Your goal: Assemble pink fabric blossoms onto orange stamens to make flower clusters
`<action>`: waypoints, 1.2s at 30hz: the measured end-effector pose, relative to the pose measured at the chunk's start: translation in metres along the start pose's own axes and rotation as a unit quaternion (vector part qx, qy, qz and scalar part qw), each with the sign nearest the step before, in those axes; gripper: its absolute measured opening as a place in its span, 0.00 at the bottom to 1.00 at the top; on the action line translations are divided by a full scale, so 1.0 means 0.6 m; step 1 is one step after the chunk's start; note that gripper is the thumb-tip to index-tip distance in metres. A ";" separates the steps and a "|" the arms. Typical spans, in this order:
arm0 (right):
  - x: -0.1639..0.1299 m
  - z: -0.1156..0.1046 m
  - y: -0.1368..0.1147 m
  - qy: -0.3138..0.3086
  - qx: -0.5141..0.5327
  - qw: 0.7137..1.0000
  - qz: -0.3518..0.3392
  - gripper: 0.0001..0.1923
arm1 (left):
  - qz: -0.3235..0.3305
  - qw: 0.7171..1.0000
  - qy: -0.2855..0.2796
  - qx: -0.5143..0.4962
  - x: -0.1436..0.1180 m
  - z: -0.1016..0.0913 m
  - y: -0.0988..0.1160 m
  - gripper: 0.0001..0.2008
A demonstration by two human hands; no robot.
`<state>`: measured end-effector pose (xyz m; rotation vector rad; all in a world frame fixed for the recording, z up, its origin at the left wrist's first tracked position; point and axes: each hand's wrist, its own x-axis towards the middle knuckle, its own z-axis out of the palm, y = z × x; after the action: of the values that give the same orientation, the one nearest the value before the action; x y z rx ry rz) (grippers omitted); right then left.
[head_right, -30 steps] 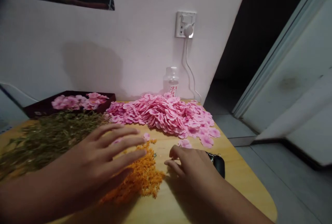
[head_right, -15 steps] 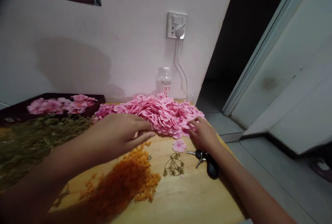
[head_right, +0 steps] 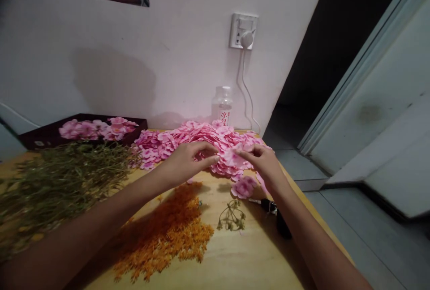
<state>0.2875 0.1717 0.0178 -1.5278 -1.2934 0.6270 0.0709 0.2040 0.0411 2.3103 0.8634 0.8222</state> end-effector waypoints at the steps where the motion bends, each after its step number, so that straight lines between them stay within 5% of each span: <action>1: -0.006 0.010 -0.012 -0.021 0.025 0.999 0.005 0.19 | -0.014 0.999 -0.005 -0.031 0.001 0.006 -0.003 0.16; 6: -0.022 0.038 -0.032 -0.120 0.147 0.981 0.028 0.16 | -0.077 0.985 0.003 -0.156 0.013 0.016 -0.028 0.12; 11: -0.008 0.029 0.016 -0.063 0.222 0.971 0.066 0.12 | -0.143 0.972 -0.031 -0.186 0.021 0.018 -0.048 0.11; 14: 0.000 0.020 0.044 -0.007 0.244 0.966 0.083 0.14 | -0.134 0.986 -0.044 -0.094 0.020 0.001 -0.050 0.14; 18: 0.005 0.014 0.054 0.027 0.267 0.961 0.066 0.14 | -0.089 0.984 0.039 0.152 0.018 -0.068 -0.057 0.11; 22: 0.000 0.022 0.050 0.026 0.232 0.970 0.065 0.13 | -0.151 0.953 -0.040 0.260 0.015 -0.126 -0.089 0.09; 24: -0.005 0.029 0.050 0.025 0.203 0.977 0.058 0.13 | -0.166 0.938 -0.079 0.294 0.015 -0.131 -0.114 0.07; 30: -0.017 0.036 0.050 0.014 0.088 0.995 -0.039 0.11 | -0.195 0.915 0.017 0.353 0.025 -0.122 -0.191 0.11; 36: -0.027 0.037 0.046 0.016 -0.023 0.995 -0.095 0.11 | -0.263 0.889 0.088 0.365 0.025 -0.135 -0.222 0.15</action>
<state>0.2753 0.1665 -0.0185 -1.4252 -1.4181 0.4507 -0.0272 0.3225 0.0136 2.3844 2.0539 0.5061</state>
